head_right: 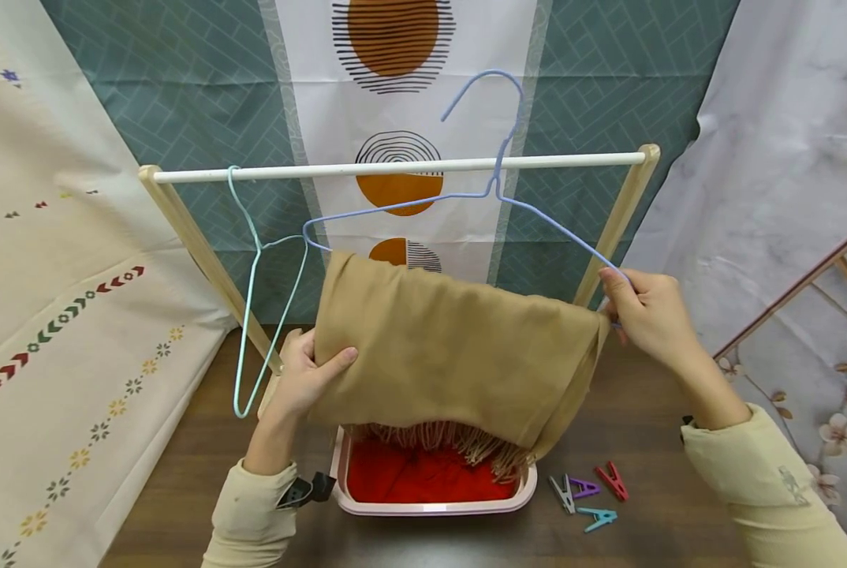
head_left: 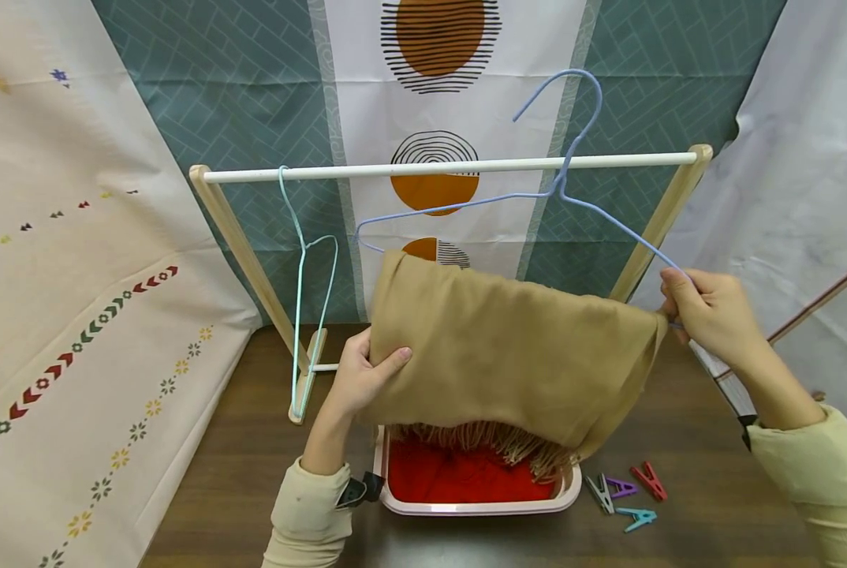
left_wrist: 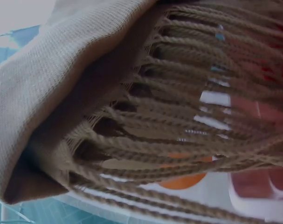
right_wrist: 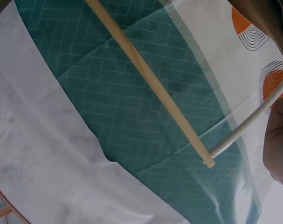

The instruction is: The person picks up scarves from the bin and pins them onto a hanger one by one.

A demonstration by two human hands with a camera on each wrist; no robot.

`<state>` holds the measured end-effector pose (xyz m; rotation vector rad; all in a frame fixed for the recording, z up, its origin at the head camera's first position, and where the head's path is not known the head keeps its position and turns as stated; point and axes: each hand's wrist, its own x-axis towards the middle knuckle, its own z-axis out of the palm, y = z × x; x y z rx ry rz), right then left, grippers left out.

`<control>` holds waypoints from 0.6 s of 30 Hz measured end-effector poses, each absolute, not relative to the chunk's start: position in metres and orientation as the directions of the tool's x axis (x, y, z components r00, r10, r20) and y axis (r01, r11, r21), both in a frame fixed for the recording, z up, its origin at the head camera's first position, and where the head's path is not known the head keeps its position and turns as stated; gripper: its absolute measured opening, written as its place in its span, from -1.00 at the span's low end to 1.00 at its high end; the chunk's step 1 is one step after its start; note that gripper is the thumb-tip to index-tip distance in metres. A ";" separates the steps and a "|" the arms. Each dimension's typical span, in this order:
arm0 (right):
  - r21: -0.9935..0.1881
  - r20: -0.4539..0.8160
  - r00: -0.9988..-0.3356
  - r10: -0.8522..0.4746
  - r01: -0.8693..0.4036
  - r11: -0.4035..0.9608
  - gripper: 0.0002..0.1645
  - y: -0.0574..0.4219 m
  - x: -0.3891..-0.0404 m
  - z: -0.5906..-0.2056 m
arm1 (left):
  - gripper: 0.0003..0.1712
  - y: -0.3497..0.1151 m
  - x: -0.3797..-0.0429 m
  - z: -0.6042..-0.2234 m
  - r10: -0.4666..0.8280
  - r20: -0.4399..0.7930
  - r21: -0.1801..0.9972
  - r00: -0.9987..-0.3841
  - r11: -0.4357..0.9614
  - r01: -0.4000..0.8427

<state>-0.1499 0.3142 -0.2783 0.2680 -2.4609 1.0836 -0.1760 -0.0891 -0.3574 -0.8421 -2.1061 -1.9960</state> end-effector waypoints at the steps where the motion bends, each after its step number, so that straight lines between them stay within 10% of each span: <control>1: -0.663 0.448 -0.894 0.015 -0.321 0.677 -0.55 0.315 -0.151 -0.278 | -0.80 -0.088 -0.175 -0.358 0.318 0.460 0.880 -0.829 -0.037 0.474; 18: -0.551 0.610 -0.775 -0.167 -0.565 0.614 -0.54 0.327 -0.151 -0.274 | -0.69 -0.087 -0.193 -0.376 0.142 0.380 0.918 -0.914 0.062 0.391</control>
